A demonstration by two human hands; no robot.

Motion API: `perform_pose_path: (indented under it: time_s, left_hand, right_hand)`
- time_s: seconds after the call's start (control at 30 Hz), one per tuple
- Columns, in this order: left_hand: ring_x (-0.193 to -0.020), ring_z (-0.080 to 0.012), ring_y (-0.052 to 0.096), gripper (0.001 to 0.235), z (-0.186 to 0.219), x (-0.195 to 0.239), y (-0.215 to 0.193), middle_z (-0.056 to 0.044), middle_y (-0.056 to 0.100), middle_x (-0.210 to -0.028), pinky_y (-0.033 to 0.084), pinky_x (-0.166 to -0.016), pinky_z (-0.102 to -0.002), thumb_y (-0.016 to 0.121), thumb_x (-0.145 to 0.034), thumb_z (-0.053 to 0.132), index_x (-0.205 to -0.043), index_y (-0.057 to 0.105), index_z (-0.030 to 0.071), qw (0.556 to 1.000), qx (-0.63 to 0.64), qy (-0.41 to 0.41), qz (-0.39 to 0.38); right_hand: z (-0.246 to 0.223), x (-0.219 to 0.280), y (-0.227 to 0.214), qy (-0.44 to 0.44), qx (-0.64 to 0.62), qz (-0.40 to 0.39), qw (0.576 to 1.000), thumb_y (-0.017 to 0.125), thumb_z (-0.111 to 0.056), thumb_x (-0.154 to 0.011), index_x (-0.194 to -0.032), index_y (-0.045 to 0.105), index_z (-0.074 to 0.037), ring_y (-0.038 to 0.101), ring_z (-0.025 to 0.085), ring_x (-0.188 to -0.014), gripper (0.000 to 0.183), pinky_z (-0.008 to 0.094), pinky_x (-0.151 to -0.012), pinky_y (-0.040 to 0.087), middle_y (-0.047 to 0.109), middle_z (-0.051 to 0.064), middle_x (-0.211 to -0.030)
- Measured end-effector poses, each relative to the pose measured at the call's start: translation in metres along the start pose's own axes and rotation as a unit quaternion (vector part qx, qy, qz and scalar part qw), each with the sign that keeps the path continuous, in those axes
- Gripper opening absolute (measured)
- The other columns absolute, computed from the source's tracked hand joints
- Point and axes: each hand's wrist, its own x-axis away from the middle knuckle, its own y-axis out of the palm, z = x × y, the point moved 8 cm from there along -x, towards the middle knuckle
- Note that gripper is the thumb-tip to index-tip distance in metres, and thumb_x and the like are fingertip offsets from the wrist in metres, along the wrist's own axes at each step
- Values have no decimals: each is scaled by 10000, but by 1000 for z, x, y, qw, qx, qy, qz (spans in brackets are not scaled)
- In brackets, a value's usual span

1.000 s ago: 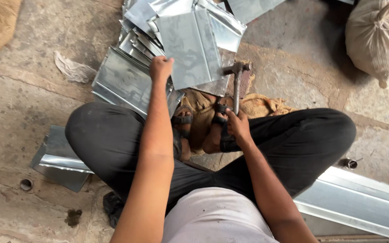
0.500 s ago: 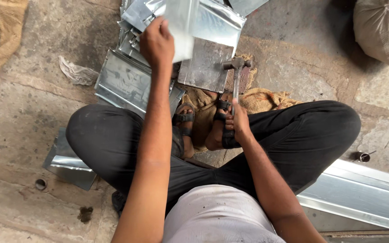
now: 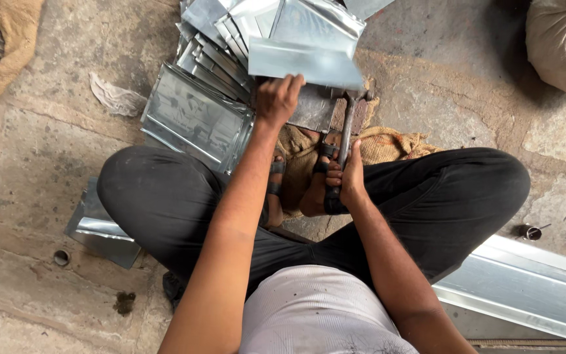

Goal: The person sits on the floor and uses a hammer to strike and flatten several metal sheets. They pick up individual sheets from a stack, position them on a small metal anvil, and hammer them before setting them aside.

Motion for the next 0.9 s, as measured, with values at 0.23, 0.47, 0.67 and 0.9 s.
perform_pose_path:
  time_s: [0.23, 0.47, 0.67, 0.9]
  left_hand:
    - [-650, -154, 731, 63, -6, 59, -18, -67, 752, -782, 568, -482, -271, 710, -1011, 75, -1059, 741, 48, 998, 12, -40, -38]
    - [-1024, -229, 738, 286, -52, 119, -51, -91, 721, -1136, 659, -828, -327, 612, -959, -29, -1212, 650, 100, 919, 18, -392, 43]
    - [-1322, -308, 564, 368, -29, 62, -45, -131, 584, -1404, 502, -1111, -550, 594, -998, 260, -1351, 571, 156, 913, 35, -404, 32]
    - [-1548, -304, 181, 931, 39, 38, 14, -98, 170, -1688, 47, -1173, -725, 369, -891, 814, -1613, 230, 244, 890, -7, -271, -366]
  right_hand:
    - [5, -7, -11, -2, -19, 3, 1000, 306, -806, -959, -946, 475, -112, 315, 28, -433, 714, 190, -342, 294, 380, -49, -661]
    - [11, -6, -3, 1, -20, 32, 999, 384, -739, -983, -944, 482, -125, 317, 47, -413, 623, 197, -341, 296, 384, -45, -625]
    - [4, 4, 8, -46, 54, 36, 997, 491, -569, -1038, -983, 493, -114, 343, 45, -444, 459, 214, -369, 300, 429, -44, -659]
    - [-7, 13, 9, -122, 161, 60, 977, 459, -464, -1091, -963, 490, -90, 337, 37, -450, 396, 211, -375, 287, 404, -45, -644]
